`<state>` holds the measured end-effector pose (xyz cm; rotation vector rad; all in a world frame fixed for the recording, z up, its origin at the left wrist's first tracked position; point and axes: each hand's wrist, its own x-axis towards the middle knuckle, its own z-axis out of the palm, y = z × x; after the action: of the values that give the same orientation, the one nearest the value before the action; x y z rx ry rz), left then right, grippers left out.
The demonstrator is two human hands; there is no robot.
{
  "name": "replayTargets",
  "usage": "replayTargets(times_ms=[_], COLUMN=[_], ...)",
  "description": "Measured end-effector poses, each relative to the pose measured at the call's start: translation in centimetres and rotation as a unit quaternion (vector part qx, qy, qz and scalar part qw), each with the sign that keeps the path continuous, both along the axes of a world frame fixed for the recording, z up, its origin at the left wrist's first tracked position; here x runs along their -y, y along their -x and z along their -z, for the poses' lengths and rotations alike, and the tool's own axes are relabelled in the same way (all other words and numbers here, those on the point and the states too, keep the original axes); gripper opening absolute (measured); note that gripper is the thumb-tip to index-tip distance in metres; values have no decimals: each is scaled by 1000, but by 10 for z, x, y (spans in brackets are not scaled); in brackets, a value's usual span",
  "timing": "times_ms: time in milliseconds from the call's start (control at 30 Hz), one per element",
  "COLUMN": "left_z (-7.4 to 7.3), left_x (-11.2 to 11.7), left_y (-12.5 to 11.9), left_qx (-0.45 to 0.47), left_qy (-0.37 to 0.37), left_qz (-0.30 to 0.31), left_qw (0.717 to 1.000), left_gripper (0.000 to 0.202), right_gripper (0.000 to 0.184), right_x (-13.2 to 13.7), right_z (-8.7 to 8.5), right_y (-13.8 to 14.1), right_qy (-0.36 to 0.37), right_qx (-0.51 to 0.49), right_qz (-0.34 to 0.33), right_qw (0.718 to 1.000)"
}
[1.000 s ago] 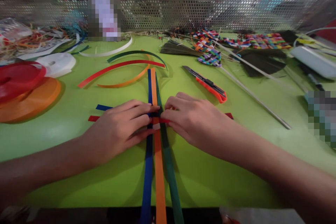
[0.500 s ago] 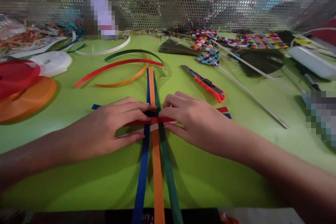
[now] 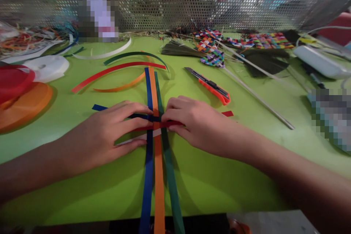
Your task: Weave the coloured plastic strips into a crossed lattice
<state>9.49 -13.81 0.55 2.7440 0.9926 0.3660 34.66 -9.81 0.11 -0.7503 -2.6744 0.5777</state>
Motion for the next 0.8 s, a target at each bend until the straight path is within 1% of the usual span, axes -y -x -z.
replayTargets(times_ms=[100,233,400,533,667,800], left_z=[2,2,-4,-7,-6,-4], left_x=[0,1,4,6,6,5], left_y=[2,1,-1,-1,0,1], left_qx=[-9,-11,-45,-48,-53,-50], left_qy=[-31,-57,-64,-66,-74,-102], left_qz=[11,10,3,9,13,24], left_qw=[999,998,997,997,996,993], left_gripper=[21,20,26,21,20,19], right_gripper=[20,20,20,20,18,19], right_x=[0,-1,-1,0,0,0], right_z=[0,1,1,0,0,1], right_y=[-1,-4,-5,-4,-3,-3], right_qy=[-6,-15,-14,-16,-38,-48], right_qx=[5,7,14,20,25,24], right_qz=[7,8,6,8,24,41], right_qw=[1000,1000,1000,1000,999,998])
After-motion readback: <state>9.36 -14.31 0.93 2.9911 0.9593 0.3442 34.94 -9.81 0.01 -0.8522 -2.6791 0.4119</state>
